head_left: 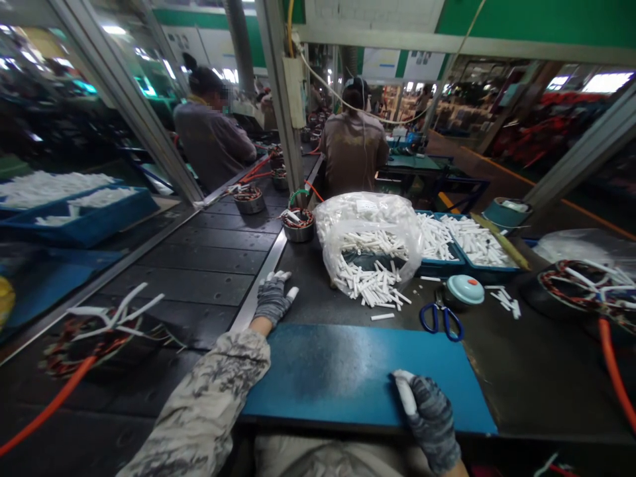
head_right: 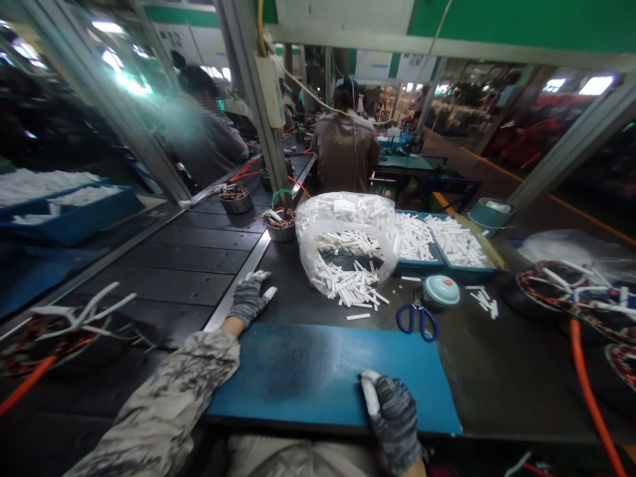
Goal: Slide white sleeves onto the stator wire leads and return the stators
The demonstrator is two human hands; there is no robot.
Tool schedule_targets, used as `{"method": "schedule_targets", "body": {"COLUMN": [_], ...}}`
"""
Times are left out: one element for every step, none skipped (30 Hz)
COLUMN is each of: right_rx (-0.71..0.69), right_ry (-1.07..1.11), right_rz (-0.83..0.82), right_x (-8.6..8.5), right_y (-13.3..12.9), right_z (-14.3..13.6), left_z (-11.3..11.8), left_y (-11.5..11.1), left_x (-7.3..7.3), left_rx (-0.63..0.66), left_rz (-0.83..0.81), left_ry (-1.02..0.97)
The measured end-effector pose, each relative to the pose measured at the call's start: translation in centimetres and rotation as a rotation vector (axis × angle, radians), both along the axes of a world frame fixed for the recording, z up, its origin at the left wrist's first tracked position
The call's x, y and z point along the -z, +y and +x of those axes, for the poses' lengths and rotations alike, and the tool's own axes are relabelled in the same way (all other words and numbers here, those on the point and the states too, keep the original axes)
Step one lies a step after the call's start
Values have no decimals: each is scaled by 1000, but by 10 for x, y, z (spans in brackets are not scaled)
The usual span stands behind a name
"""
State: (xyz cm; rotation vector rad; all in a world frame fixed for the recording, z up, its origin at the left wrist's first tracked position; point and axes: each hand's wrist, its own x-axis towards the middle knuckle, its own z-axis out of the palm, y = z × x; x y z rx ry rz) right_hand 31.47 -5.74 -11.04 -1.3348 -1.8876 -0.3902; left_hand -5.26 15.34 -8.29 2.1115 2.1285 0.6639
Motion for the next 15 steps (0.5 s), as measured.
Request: {"method": "schedule_targets", "body": {"right_rx": [-1, 0, 1, 4, 6, 6, 5, 1, -5, -12, -16, -16, -15, -12, -8], "right_ry": [-4, -8, -14, -18, -22, -23, -23, -22, -22, -23, -25, -27, -31, -36, -43], "right_rz": [4, 6, 6, 8, 8, 4, -4, -13, -20, -23, -21, -16, -10, -5, -1], "right_x": [-1, -3, -3, -3, -2, -1, 0, 3, 5, 8, 10, 11, 12, 13, 12], "right_y": [0, 1, 1, 1, 1, 0, 0, 0, -1, -1, -2, -2, -2, -2, -2], "right_z": [0, 0, 0, 1, 1, 2, 3, 4, 5, 6, 7, 7, 8, 8, 8], "left_z": [0, 1, 1, 1, 2, 2, 2, 2, 2, 1, 1, 0, 0, -1, -2], "left_y": [0, 1, 1, 1, 1, 1, 1, 1, 1, 1, 1, 2, 2, 2, 3], "left_x": [0, 0, 1, 1, 2, 2, 3, 3, 4, 4, 4, 5, 5, 5, 5], "left_rx": [-3, -6, -8, -10, -12, -15, -16, -17, -19, -20, -23, -26, -29, -30, -31], "left_rz": [0, -1, -1, -2, -3, -5, -7, -10, -13, -18, -23, -29, -35, -41, -46], "left_ry": [3, 7, 10, 13, 15, 17, 19, 20, 20, 19, 19, 19, 19, 20, 21]}}
